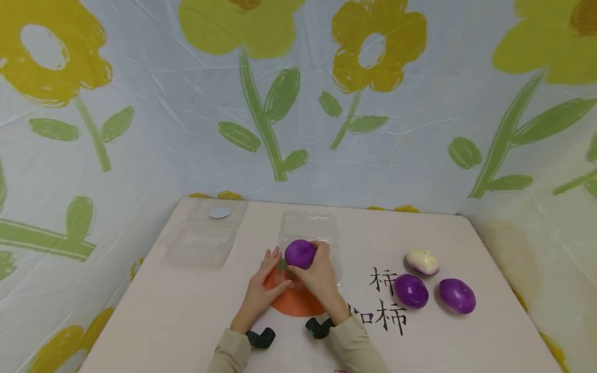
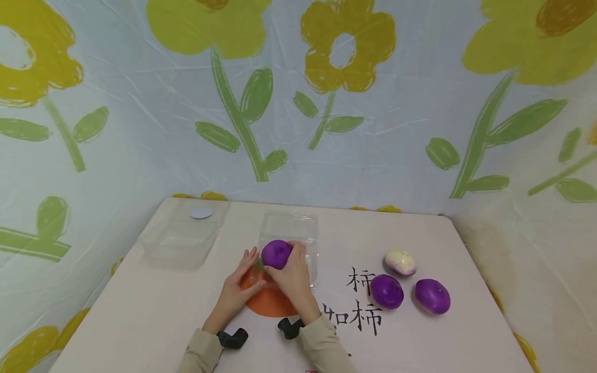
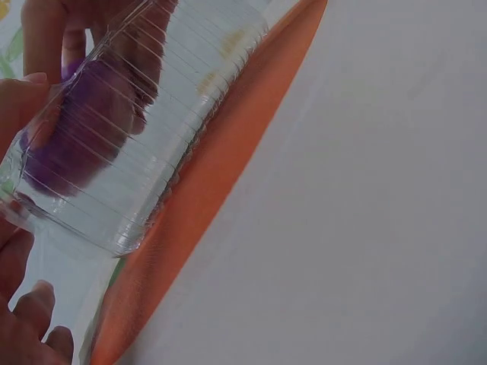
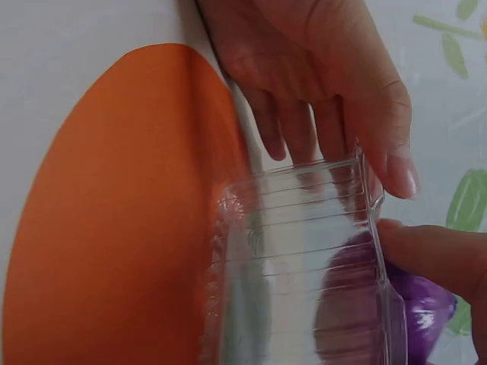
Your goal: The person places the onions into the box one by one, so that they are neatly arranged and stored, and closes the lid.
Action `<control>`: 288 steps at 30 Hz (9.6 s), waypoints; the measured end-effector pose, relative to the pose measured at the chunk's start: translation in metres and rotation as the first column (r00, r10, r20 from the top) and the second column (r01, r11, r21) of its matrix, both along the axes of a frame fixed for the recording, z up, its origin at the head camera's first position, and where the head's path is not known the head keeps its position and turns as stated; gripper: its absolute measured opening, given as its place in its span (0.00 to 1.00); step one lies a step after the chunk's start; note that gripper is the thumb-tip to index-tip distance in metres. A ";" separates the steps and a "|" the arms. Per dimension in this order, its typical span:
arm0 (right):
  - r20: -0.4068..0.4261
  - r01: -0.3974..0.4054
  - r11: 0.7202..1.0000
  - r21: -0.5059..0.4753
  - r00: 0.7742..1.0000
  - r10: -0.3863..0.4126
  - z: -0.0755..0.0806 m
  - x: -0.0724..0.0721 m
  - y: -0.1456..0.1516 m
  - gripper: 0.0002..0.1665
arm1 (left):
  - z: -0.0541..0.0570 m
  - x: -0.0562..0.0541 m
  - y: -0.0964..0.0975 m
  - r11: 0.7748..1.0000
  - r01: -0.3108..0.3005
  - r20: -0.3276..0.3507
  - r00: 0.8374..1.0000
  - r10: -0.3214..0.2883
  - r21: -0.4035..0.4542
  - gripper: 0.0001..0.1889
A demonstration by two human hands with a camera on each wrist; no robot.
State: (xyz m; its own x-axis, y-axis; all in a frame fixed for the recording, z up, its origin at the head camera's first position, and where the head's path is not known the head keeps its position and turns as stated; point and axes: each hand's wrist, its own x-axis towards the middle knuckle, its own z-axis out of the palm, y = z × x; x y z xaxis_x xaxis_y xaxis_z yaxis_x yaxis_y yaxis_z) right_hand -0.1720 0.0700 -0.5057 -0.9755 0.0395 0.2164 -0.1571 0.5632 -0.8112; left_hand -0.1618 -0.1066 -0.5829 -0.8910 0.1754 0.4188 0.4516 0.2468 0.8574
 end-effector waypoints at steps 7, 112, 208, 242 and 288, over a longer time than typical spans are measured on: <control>0.089 -0.001 0.990 0.139 0.996 -0.011 -0.003 -0.006 -0.009 0.49 | 0.010 0.004 0.002 1.000 -0.005 0.005 1.000 0.005 0.001 0.39; 0.020 0.170 0.984 -0.055 0.985 -0.169 -0.033 0.095 0.243 0.57 | 0.002 0.000 -0.003 1.000 -0.003 0.039 0.999 0.004 -0.025 0.38; -0.102 -0.129 0.983 -0.134 0.988 0.116 0.017 0.024 0.105 0.47 | 0.008 0.004 -0.002 1.000 -0.003 0.082 0.997 0.004 -0.010 0.38; -0.026 -0.168 0.955 0.246 0.983 0.180 0.004 0.024 0.072 0.47 | 0.007 0.003 -0.001 1.000 -0.003 0.069 0.998 0.003 0.000 0.37; -0.013 -0.173 0.978 0.115 0.984 0.176 0.002 0.020 0.082 0.35 | 0.037 0.016 0.006 1.000 -0.004 0.007 1.000 0.004 0.011 0.35</control>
